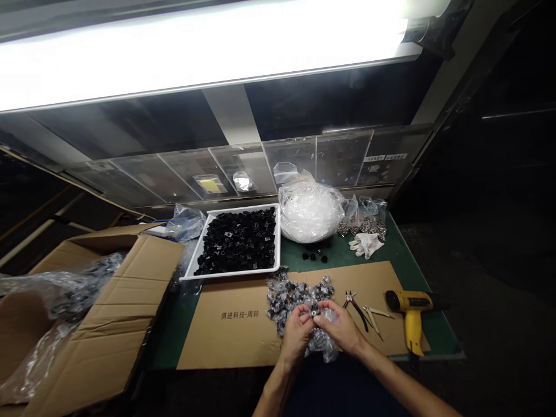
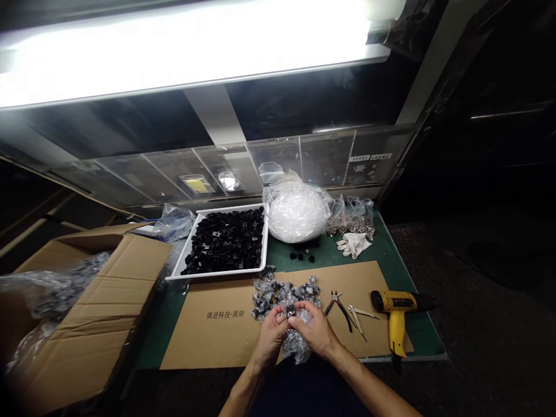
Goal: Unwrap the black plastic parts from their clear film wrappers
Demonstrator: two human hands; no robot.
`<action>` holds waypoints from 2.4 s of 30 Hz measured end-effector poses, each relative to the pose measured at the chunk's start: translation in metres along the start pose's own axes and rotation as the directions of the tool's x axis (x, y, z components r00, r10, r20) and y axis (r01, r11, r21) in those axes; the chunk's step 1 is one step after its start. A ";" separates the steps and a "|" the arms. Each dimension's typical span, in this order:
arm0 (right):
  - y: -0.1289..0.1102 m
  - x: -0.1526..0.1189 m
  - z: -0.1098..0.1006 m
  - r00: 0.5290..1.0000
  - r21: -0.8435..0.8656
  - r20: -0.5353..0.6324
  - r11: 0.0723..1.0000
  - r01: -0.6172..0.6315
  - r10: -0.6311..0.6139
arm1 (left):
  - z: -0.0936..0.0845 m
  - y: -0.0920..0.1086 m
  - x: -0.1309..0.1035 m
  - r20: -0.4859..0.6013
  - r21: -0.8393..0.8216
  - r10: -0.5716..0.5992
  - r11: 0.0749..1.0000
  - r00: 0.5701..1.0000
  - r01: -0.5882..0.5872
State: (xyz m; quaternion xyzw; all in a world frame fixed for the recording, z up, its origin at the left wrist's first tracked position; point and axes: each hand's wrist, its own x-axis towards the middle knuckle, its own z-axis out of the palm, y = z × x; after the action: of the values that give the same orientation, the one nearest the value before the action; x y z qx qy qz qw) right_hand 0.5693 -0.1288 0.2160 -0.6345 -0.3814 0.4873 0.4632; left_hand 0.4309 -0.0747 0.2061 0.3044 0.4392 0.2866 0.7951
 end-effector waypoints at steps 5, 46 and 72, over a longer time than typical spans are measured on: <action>0.003 0.003 0.000 1.000 0.021 -0.001 1.000 0.001 -0.001 | 0.002 -0.012 0.004 0.035 0.100 0.066 0.993 0.997 -0.069; 0.102 0.147 -0.045 0.868 -0.562 -0.256 0.665 -0.492 0.426 | -0.040 -0.024 0.006 -0.144 -0.319 -0.405 0.883 0.903 0.345; -0.008 0.064 -0.028 0.936 0.098 0.303 0.971 -0.216 0.178 | -0.003 0.021 0.037 0.165 -0.160 -0.288 0.936 0.943 0.314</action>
State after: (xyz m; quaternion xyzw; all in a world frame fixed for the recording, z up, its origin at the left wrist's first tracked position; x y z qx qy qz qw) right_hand 0.6114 -0.0733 0.2092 -0.5592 -0.3474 0.6433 0.3908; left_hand 0.4407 -0.0334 0.2012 0.1781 0.3960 0.1787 0.8829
